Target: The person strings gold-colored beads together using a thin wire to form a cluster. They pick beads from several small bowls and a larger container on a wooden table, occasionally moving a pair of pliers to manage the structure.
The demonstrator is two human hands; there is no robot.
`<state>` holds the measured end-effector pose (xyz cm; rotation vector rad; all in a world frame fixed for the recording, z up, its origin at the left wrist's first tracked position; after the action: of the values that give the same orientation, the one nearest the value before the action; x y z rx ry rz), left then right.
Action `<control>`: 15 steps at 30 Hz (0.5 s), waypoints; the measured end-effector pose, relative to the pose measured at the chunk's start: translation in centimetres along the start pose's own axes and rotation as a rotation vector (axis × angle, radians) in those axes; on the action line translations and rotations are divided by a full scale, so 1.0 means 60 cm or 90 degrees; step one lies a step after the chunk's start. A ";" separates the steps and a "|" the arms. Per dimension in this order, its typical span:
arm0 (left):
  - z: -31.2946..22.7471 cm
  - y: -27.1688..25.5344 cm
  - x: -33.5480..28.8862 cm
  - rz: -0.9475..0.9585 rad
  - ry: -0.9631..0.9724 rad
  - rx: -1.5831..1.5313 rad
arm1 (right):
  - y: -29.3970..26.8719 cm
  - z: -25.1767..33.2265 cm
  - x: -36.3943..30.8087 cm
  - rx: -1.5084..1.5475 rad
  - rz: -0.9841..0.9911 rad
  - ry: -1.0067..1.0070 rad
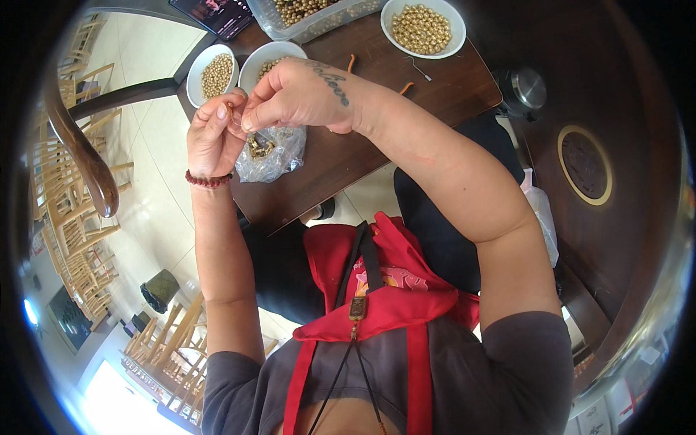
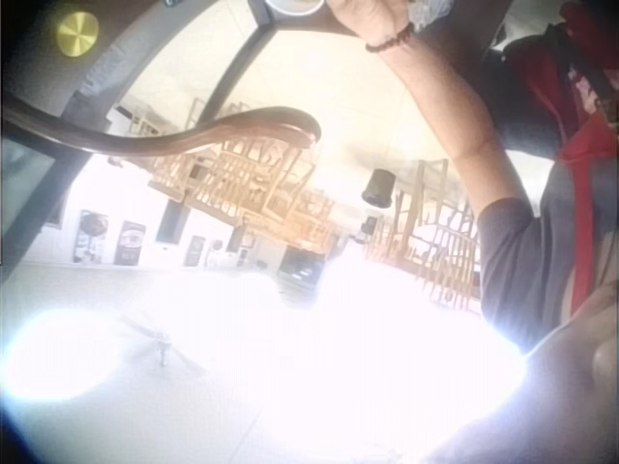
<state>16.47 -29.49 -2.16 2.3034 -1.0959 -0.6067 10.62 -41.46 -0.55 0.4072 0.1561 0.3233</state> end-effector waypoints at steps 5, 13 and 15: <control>-0.001 -0.001 0.000 0.030 -0.006 0.004 | -0.001 -0.001 0.000 0.008 -0.015 0.003; -0.001 0.003 0.000 0.027 -0.008 0.002 | -0.005 -0.003 0.001 -0.042 -0.039 -0.006; 0.001 0.006 0.002 0.039 -0.015 0.003 | -0.008 -0.003 0.001 -0.044 -0.046 -0.006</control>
<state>16.30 -29.77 -1.97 2.2642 -1.1754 -0.6097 10.77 -41.79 -0.91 0.3331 0.1498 0.2544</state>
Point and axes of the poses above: each hand's wrist, its own x-axis towards the middle knuckle, its own y-axis out of the palm, z = x × y, the point moved 7 cm from there along x, towards the middle knuckle, and after that the axes turned 5 degrees about -y, right-handed, at the moved point
